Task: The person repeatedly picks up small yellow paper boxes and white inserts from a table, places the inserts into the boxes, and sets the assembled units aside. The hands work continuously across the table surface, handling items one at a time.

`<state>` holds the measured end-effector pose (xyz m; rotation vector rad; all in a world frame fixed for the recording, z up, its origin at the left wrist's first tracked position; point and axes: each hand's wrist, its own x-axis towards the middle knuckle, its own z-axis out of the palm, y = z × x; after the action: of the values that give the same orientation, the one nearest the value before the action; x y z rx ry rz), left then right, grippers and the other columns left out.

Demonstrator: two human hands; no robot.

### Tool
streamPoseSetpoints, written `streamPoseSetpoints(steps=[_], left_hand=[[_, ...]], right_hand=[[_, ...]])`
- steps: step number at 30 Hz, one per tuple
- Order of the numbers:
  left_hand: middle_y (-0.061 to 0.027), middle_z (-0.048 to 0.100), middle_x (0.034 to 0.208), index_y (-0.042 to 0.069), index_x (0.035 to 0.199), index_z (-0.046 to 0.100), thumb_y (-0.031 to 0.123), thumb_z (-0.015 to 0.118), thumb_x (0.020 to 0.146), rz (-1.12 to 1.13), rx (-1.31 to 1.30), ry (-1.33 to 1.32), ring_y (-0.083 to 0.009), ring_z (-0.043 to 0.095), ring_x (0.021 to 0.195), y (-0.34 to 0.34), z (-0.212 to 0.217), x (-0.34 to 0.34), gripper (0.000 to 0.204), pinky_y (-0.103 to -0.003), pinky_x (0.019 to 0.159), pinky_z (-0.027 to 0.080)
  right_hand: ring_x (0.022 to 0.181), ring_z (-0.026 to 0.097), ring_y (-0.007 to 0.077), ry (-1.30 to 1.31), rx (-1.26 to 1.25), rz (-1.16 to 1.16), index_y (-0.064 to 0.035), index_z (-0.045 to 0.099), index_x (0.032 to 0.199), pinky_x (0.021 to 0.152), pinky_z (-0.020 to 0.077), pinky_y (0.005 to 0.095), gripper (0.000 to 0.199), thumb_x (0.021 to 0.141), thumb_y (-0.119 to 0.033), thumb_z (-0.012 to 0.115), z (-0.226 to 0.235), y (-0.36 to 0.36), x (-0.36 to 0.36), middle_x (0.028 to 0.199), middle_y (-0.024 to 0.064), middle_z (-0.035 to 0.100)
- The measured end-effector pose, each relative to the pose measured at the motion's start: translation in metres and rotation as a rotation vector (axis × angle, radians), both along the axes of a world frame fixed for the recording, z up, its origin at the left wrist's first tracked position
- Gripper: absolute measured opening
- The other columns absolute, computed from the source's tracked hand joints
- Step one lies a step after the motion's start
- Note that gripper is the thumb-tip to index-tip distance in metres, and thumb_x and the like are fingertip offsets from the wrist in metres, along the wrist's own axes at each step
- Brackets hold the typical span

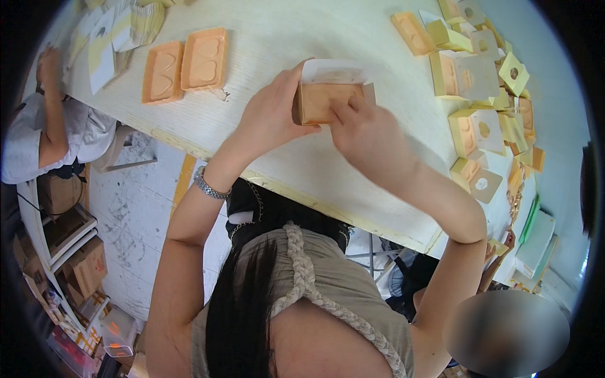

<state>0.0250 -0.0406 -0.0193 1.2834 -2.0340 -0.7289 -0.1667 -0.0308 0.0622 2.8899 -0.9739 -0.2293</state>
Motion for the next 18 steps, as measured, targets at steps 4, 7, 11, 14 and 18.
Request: streamPoseSetpoints(steps=[4,7,11,14,18], left_hand=[[-0.0183,0.058,0.111,0.003,0.142,0.036,0.029,0.086,0.066,-0.016,-0.006,0.011,-0.0362,0.06,0.098,-0.001,-0.001,-0.001,0.095,-0.041,0.081,0.052],[-0.0169,0.057,0.12,0.006,0.14,0.037,0.027,0.088,0.064,-0.006,0.064,-0.005,-0.0358,0.06,0.106,-0.001,0.002,0.0,0.094,-0.041,0.086,0.052],[-0.0157,0.055,0.124,0.008,0.14,0.038,0.025,0.088,0.062,-0.016,0.1,-0.018,-0.0356,0.059,0.11,0.0,0.0,0.003,0.094,-0.041,0.088,0.052],[-0.0154,0.055,0.125,0.009,0.141,0.038,0.024,0.088,0.062,-0.049,0.028,0.025,-0.0352,0.059,0.11,-0.001,0.002,0.002,0.095,-0.041,0.089,0.052],[-0.0153,0.058,0.111,0.009,0.145,0.035,0.024,0.088,0.062,-0.027,0.02,0.035,-0.034,0.059,0.103,-0.001,0.006,0.0,0.099,-0.041,0.084,0.051]], right_hand=[[0.086,0.064,0.0241,-0.49,0.162,0.038,-0.0037,0.071,0.091,0.064,0.0541,0.0335,0.022,0.069,-0.006,0.068,-0.027,-0.024,-0.007,0.095,0.0085,0.065],[0.085,0.064,0.0248,-0.728,0.242,0.015,-0.0055,0.071,0.09,0.069,0.0542,0.0346,0.019,0.071,-0.004,0.07,-0.036,-0.025,-0.009,0.094,0.0078,0.064],[0.087,0.064,0.0252,-0.65,0.189,0.147,-0.0051,0.071,0.093,0.072,0.0544,0.036,0.019,0.075,-0.004,0.068,-0.039,-0.02,-0.006,0.099,0.0072,0.064],[0.09,0.064,0.0265,-0.585,0.342,0.143,-0.005,0.071,0.098,0.074,0.0549,0.0363,0.023,0.076,0.001,0.069,-0.03,-0.024,-0.013,0.103,0.0077,0.063],[0.091,0.064,0.0272,-0.634,0.463,0.023,-0.0021,0.069,0.102,0.076,0.0557,0.0363,0.026,0.077,0.002,0.068,-0.022,-0.014,-0.025,0.105,0.0081,0.063]])
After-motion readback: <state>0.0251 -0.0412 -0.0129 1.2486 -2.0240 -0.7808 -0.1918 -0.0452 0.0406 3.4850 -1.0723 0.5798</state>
